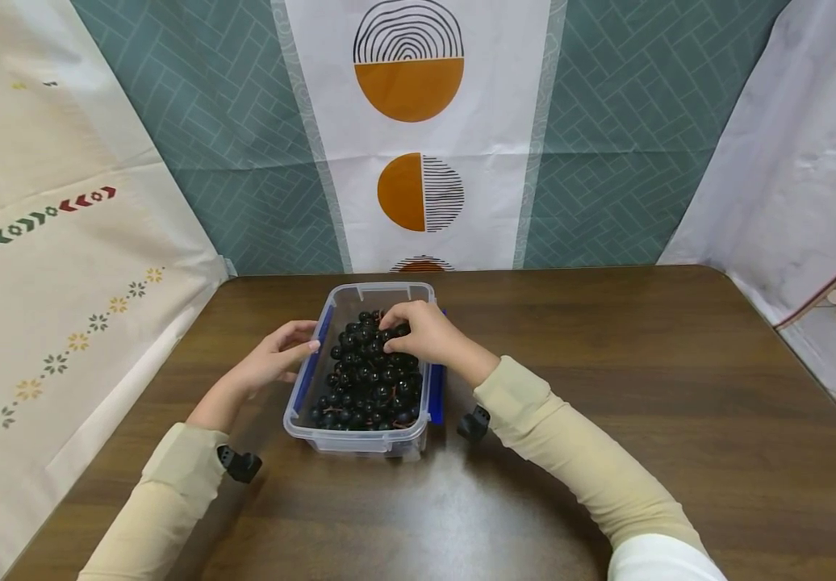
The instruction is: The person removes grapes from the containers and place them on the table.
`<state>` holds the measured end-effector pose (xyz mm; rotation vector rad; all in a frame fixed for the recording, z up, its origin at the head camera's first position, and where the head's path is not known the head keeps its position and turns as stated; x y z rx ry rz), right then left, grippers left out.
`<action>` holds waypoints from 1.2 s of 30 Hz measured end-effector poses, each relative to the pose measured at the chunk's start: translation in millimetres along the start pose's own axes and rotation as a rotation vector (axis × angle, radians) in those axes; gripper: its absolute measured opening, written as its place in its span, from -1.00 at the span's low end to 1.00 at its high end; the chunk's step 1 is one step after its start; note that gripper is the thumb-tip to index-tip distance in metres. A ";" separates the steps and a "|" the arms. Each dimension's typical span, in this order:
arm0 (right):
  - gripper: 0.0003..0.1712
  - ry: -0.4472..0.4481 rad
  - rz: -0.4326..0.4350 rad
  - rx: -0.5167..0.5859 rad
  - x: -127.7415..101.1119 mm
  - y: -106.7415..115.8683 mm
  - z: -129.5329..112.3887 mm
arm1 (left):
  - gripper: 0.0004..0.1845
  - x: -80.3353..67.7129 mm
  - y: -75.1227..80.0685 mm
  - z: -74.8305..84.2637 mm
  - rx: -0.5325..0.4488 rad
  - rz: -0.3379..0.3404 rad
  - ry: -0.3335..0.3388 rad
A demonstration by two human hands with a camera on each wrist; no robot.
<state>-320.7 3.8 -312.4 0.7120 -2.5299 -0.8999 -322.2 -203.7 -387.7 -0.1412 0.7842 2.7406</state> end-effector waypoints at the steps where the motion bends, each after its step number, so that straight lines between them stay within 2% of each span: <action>1: -0.70 0.002 0.006 0.007 -0.2 0.3 -0.2 | -0.40 0.1 -0.2 -0.2 -0.001 0.000 -0.001; 36: -0.71 0.017 0.085 0.061 -12.4 19.5 -12.1 | -0.38 -4.1 0.7 8.1 0.005 0.000 -0.014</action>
Point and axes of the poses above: each hand's wrist, its own x-axis towards the middle knuckle, its own y-axis out of the back of the hand, z = x × y, the point moved 10 cm from there along x, towards the middle knuckle, and after that the axes turned 4 degrees about x, right-handed, at the moved point
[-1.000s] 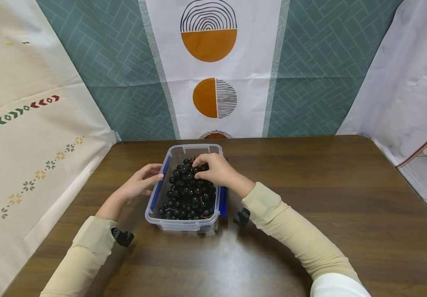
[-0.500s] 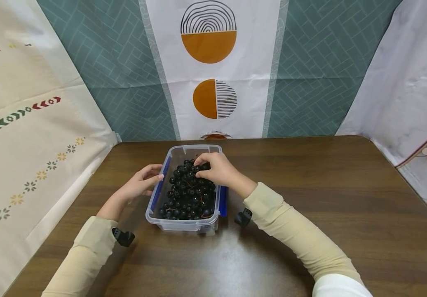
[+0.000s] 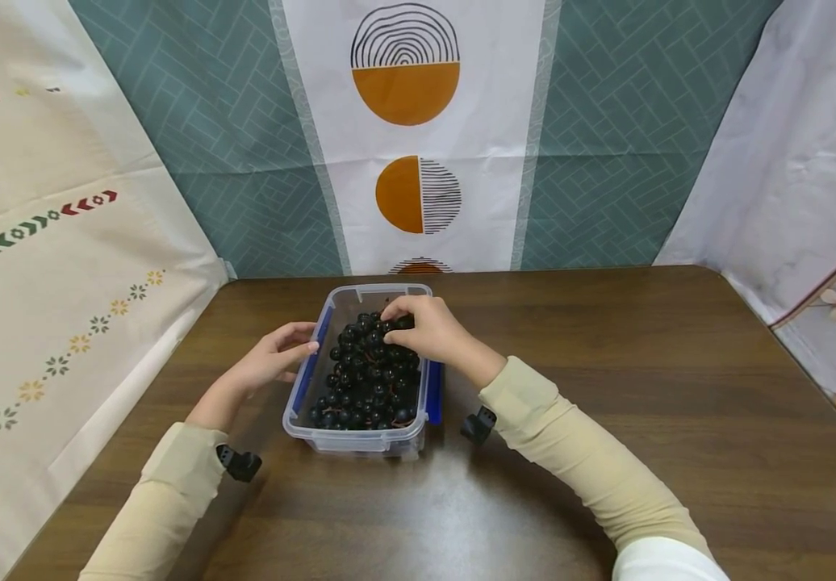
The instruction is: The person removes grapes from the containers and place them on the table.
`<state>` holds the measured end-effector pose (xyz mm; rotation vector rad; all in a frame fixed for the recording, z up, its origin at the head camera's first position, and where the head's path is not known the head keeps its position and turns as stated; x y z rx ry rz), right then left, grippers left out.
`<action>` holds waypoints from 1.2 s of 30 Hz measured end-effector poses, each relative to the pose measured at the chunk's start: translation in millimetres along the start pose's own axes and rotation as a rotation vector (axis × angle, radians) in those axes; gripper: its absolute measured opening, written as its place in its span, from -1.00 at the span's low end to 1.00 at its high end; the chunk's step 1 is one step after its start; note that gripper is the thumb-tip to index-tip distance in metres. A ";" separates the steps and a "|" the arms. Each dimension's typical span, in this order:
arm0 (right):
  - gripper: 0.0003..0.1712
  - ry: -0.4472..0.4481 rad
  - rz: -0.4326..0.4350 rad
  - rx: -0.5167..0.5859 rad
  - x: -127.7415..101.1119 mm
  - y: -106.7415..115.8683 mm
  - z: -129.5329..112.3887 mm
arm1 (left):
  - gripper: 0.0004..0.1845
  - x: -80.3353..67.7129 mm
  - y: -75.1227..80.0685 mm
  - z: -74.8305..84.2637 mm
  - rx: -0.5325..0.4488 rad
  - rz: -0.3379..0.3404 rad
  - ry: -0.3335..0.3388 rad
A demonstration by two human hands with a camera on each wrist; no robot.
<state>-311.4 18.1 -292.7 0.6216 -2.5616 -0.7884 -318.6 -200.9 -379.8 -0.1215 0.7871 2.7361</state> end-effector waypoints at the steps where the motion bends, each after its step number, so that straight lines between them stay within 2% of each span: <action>1: -0.72 0.003 0.003 0.000 -0.2 0.7 -0.2 | -0.37 -0.2 0.2 0.9 0.004 -0.001 -0.007; 7: -0.72 0.026 0.012 -0.008 -1.8 3.9 -2.2 | -0.30 0.5 1.2 3.8 0.035 -0.011 -0.040; 14: -0.73 0.013 0.025 0.003 -2.8 7.9 -1.1 | -0.38 1.4 2.0 3.8 0.028 -0.016 0.001; 36: -0.72 0.006 0.064 0.006 -4.4 26.0 -8.1 | -0.32 4.8 7.7 8.5 0.057 -0.031 0.015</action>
Point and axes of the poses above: each hand's wrist, its own x-axis towards the middle knuckle, its own y-axis out of the back of the hand, z = x × y, the point moved 10 cm from there along x, towards the middle knuckle, and after that the axes turned 4 degrees about x, right-handed, at the moved point
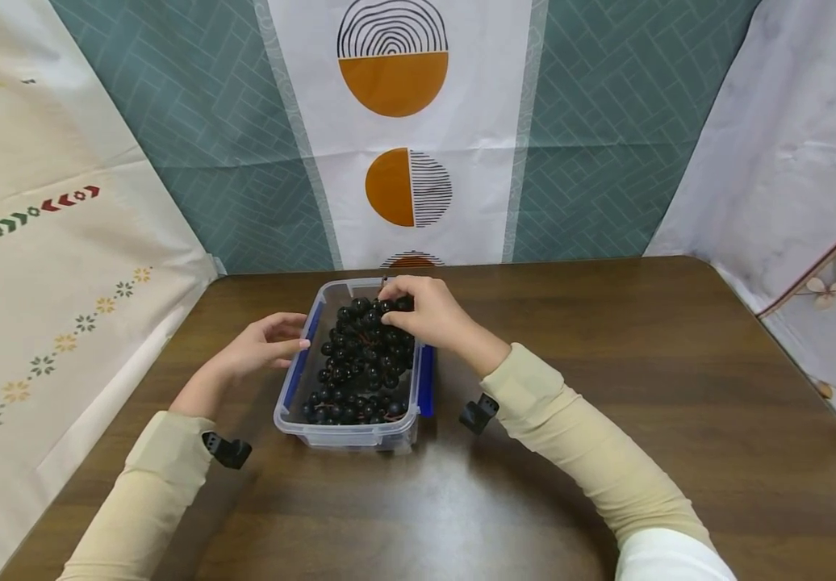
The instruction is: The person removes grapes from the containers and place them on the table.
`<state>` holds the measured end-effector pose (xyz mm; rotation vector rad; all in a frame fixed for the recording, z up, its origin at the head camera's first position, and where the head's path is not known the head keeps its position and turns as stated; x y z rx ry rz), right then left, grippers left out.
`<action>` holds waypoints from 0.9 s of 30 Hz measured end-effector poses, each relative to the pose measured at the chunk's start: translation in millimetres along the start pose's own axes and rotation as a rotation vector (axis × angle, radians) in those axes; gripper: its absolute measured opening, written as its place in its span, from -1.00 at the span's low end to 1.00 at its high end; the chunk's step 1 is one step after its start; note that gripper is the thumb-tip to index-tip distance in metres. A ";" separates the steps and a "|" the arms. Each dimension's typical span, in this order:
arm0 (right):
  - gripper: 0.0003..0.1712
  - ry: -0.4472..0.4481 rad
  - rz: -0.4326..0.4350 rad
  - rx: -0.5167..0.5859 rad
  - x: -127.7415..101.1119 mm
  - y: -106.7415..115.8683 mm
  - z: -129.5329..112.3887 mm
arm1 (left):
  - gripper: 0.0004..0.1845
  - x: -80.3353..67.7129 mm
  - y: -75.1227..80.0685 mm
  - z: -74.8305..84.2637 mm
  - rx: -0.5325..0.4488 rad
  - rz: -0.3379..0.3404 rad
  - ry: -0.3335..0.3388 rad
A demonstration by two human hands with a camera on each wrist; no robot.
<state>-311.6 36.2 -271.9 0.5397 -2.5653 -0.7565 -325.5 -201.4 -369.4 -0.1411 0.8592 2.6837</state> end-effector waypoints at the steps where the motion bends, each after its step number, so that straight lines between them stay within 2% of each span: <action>1: -0.72 -0.002 0.002 0.000 0.4 0.7 -0.7 | -0.32 -0.4 0.4 0.5 0.000 0.000 0.001; 19: -0.71 0.002 0.029 -0.014 0.2 12.6 -9.5 | -0.25 -2.4 7.7 3.9 -0.060 0.030 0.008; 27: -0.70 -0.001 0.035 -0.024 1.4 14.9 -11.4 | -0.28 -4.5 8.1 3.3 -0.099 0.012 -0.006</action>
Point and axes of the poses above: each hand's wrist, its own x-axis towards the middle knuckle, its own y-axis out of the back of the hand, z = x × y, the point moved 10 cm from there along x, towards the middle knuckle, and after that the axes turned 4 degrees about x, right-handed, at the moved point
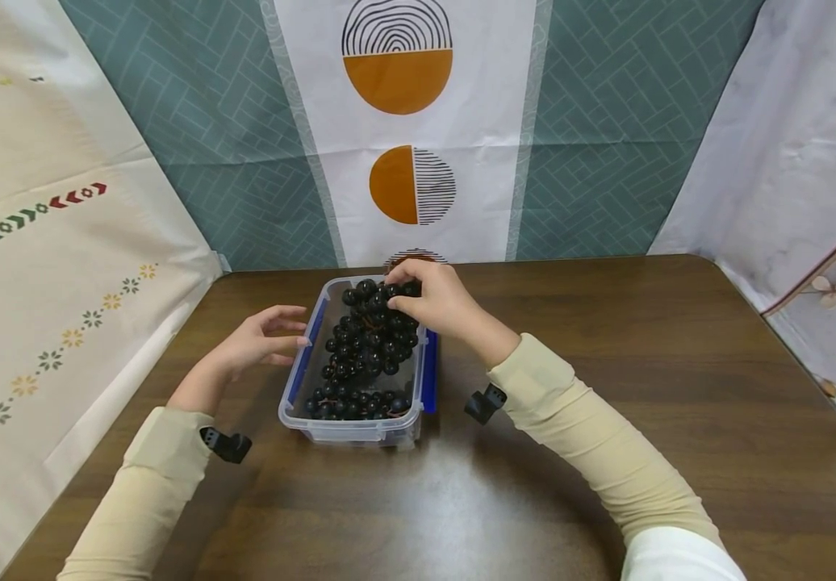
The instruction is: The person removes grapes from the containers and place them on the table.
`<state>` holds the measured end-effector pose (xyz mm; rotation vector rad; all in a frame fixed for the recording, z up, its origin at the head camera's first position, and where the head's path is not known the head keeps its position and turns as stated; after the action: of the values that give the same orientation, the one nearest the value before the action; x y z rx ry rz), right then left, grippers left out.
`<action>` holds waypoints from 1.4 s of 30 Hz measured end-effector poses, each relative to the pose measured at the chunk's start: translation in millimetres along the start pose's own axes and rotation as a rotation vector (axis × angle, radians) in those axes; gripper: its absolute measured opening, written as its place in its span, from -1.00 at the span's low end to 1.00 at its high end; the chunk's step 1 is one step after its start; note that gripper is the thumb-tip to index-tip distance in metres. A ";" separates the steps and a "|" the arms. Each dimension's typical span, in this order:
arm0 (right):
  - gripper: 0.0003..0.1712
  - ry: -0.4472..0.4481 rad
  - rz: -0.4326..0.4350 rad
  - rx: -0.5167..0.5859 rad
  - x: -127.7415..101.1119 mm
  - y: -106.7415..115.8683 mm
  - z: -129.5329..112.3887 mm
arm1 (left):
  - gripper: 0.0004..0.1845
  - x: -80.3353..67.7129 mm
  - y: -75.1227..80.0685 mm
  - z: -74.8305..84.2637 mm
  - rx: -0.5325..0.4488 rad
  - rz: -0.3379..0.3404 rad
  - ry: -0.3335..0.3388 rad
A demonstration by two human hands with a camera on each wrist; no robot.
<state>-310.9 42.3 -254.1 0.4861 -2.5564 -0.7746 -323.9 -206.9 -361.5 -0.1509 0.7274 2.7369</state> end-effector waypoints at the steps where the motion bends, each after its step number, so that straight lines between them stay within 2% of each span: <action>1: -0.70 -0.001 0.002 0.000 0.2 0.9 0.2 | -0.27 0.0 -0.3 -0.1 -0.006 -0.004 0.000; 9: -0.69 -0.013 0.012 0.008 1.3 9.7 -2.6 | -0.23 0.5 -2.6 -2.6 -0.076 -0.029 0.030; 25: -0.69 -0.058 0.025 0.063 0.1 19.5 4.3 | -0.21 -1.0 -9.1 -1.2 -0.105 -0.086 0.035; 42: -0.67 -0.070 0.085 0.097 -2.1 36.2 9.3 | -0.19 2.3 -11.5 -7.8 -0.132 -0.135 0.079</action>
<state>-321.0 75.7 -240.5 0.3829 -2.6701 -0.6512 -322.3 -200.7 -374.0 -0.3271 0.5355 2.6619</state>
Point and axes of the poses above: each hand's wrist, its own x-axis towards the middle knuckle, its own y-axis out of the back of the hand, z = x × y, the point moved 10 cm from there along x, towards the middle knuckle, and after that the axes turned 4 degrees about x, right-handed, at the moved point
